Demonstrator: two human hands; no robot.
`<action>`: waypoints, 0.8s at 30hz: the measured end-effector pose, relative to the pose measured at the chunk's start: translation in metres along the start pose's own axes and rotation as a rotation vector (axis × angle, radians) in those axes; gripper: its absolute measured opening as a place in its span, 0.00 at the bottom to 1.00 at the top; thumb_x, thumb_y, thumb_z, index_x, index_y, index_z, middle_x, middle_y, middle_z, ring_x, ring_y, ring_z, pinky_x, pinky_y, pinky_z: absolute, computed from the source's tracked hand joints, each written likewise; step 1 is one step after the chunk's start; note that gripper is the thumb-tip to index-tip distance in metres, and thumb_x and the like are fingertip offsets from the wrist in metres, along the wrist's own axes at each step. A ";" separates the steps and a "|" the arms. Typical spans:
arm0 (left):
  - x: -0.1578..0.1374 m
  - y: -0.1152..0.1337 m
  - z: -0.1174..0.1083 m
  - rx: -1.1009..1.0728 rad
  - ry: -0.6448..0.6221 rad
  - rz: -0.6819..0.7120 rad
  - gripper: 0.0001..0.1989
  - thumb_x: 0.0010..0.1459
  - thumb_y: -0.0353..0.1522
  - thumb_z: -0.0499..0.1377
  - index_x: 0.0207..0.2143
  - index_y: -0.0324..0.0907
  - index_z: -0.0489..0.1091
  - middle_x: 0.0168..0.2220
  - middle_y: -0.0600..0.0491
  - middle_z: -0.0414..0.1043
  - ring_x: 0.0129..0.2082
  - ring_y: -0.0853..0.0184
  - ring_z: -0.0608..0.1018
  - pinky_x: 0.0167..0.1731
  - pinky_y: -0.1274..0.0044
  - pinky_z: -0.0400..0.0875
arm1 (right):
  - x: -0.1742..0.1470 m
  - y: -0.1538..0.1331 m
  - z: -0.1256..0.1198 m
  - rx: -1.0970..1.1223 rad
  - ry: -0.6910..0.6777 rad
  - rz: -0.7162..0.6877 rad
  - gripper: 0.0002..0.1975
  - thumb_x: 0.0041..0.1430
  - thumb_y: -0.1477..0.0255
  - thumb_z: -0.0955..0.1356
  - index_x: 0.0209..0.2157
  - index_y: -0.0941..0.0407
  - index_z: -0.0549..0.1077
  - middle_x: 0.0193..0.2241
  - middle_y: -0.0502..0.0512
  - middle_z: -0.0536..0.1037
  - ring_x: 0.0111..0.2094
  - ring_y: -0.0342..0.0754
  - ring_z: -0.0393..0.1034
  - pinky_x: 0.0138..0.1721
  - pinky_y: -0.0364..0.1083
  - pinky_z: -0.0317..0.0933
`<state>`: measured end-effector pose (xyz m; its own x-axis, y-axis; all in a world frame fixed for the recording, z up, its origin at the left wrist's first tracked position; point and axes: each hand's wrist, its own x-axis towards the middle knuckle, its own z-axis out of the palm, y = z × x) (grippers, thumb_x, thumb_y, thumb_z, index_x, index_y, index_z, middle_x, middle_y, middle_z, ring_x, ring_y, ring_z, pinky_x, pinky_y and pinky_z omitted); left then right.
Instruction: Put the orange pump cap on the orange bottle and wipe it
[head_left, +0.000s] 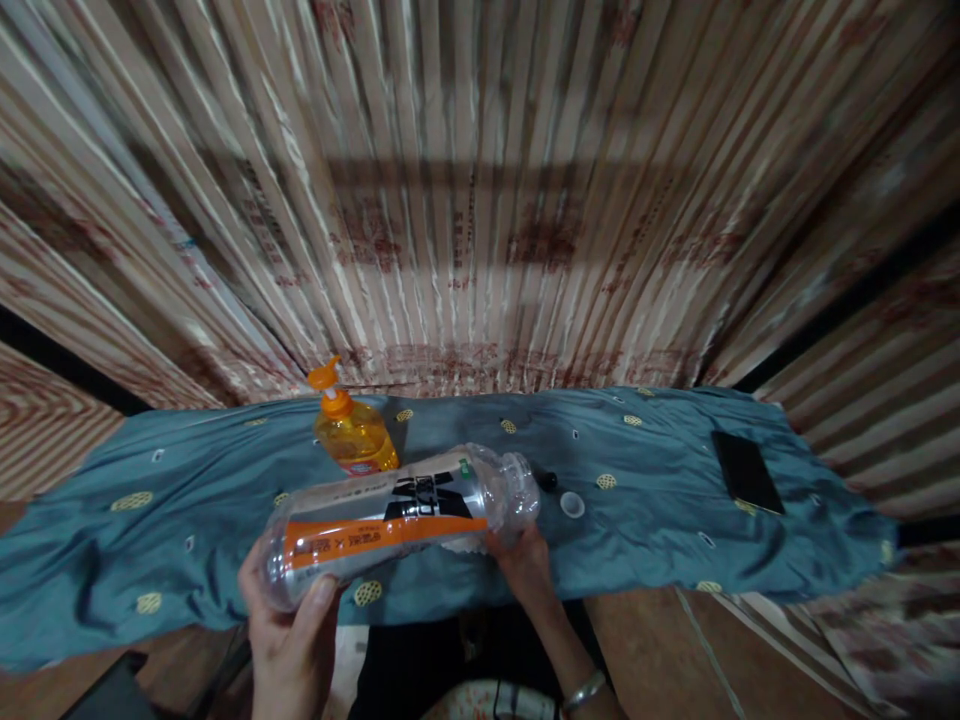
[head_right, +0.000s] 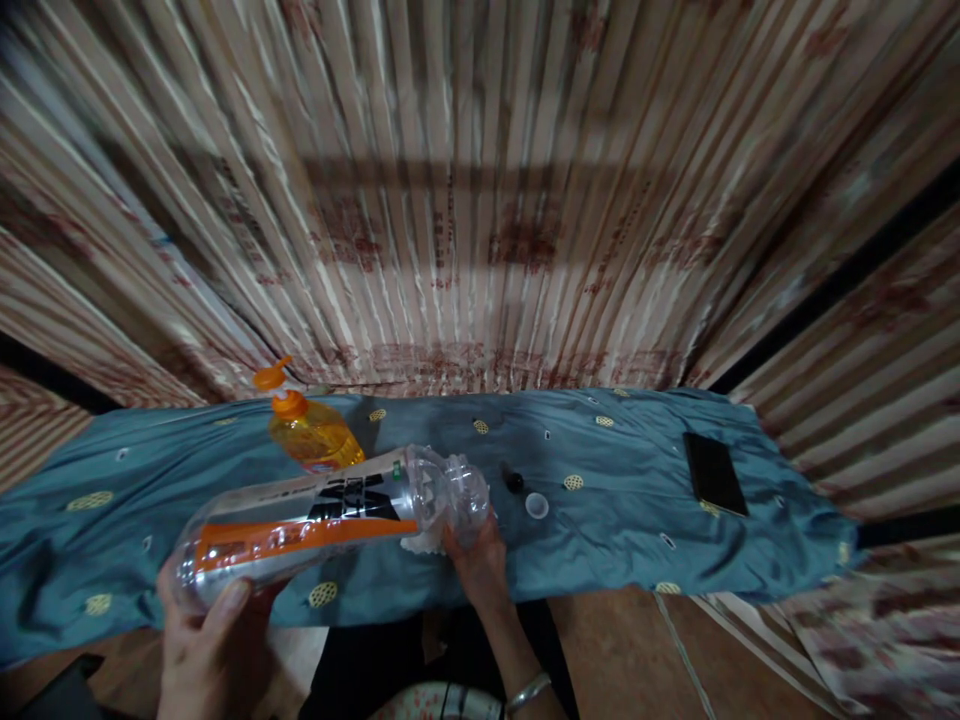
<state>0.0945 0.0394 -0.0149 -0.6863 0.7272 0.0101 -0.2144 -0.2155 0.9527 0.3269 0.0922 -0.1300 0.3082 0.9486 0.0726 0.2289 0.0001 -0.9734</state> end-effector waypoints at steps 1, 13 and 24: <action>0.000 0.001 0.001 -0.005 -0.001 0.005 0.45 0.33 0.43 0.81 0.54 0.51 0.69 0.50 0.50 0.75 0.40 0.62 0.77 0.32 0.74 0.80 | 0.000 0.001 0.000 0.001 0.001 0.001 0.19 0.55 0.62 0.72 0.47 0.55 0.76 0.42 0.61 0.86 0.44 0.62 0.84 0.47 0.59 0.79; 0.004 0.008 0.003 -0.005 0.033 0.015 0.43 0.28 0.43 0.83 0.48 0.46 0.71 0.43 0.50 0.76 0.36 0.65 0.78 0.34 0.78 0.80 | -0.001 0.008 0.002 0.047 -0.002 -0.008 0.19 0.54 0.65 0.73 0.48 0.54 0.76 0.41 0.60 0.85 0.42 0.61 0.83 0.48 0.60 0.78; 0.003 0.013 0.011 0.029 0.041 0.043 0.46 0.21 0.45 0.82 0.44 0.45 0.68 0.36 0.54 0.73 0.31 0.68 0.76 0.29 0.80 0.77 | 0.000 0.006 -0.002 0.055 -0.049 0.033 0.20 0.53 0.64 0.74 0.47 0.56 0.77 0.45 0.62 0.85 0.47 0.62 0.82 0.52 0.61 0.76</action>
<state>0.0972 0.0460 0.0014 -0.7227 0.6900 0.0392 -0.1642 -0.2265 0.9601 0.3299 0.0918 -0.1358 0.2692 0.9626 0.0311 0.1683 -0.0152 -0.9856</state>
